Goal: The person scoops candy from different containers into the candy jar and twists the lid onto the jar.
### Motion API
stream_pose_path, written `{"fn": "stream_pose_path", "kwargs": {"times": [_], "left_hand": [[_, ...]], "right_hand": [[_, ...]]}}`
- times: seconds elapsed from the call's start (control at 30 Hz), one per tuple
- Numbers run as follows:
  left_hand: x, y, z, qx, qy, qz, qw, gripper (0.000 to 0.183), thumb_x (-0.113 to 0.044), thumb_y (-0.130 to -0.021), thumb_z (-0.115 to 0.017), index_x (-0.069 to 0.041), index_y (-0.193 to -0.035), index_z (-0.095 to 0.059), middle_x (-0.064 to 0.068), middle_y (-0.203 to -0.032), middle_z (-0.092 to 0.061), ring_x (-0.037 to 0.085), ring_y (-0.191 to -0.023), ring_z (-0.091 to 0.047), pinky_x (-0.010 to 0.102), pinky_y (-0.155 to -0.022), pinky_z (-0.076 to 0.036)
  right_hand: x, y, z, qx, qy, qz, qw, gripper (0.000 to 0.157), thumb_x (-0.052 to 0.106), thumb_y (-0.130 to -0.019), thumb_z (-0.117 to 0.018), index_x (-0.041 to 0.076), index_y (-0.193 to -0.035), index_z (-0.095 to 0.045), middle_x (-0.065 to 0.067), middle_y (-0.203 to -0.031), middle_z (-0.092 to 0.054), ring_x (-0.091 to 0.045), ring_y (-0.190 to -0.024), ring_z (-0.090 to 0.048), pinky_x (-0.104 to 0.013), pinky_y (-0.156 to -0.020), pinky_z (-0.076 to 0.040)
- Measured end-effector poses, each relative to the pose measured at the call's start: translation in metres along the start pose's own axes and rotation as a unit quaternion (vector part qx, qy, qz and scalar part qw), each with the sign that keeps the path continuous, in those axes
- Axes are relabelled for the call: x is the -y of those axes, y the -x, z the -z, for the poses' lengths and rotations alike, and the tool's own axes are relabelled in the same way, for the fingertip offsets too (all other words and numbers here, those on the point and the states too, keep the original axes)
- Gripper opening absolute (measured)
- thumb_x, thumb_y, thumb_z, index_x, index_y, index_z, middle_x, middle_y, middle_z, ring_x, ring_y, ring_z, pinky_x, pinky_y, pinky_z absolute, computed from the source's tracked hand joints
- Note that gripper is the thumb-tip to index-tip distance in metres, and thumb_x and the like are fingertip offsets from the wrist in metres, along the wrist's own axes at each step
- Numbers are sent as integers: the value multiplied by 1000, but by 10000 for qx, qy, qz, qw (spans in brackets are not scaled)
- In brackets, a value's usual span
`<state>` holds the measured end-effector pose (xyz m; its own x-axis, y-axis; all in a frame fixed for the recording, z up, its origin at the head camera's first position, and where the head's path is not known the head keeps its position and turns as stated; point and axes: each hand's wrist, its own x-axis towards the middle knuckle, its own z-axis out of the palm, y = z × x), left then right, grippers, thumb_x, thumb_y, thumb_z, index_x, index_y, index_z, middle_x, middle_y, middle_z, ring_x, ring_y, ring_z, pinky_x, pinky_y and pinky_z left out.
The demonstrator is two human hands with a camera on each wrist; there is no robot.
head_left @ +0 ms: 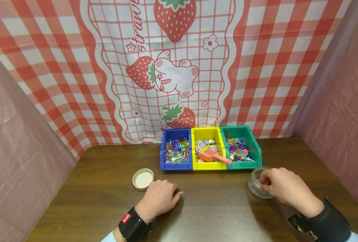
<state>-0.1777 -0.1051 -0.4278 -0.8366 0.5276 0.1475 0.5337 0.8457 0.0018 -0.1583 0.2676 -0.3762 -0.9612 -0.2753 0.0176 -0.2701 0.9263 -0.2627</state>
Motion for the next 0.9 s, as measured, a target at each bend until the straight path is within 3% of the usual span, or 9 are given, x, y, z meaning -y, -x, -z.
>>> {"fn": "stream_pose_path", "kwargs": {"times": [0.6, 0.9], "left_hand": [[1, 0, 1, 155, 22, 25, 9999, 32, -48, -87, -52, -24, -67, -54, -10, -56, -45, 13, -50, -46, 32, -44, -33], [0, 1, 0, 145, 33, 14, 9999, 32, -48, -87, -52, -24, -66, -53, -10, -55, -43, 12, -50, -45, 32, -44, -33]], "right_hand": [[31, 5, -13, -544, 219, 525, 9969, 21, 26, -70, -75, 33, -68, -55, 19, -62, -45, -2, -57, -41, -29, -50, -37], [43, 7, -23, -961, 270, 1083, 9891, 23, 23, -67, -77, 34, -68, -57, 24, -66, -47, 3, -61, -45, -27, -52, -41]]}}
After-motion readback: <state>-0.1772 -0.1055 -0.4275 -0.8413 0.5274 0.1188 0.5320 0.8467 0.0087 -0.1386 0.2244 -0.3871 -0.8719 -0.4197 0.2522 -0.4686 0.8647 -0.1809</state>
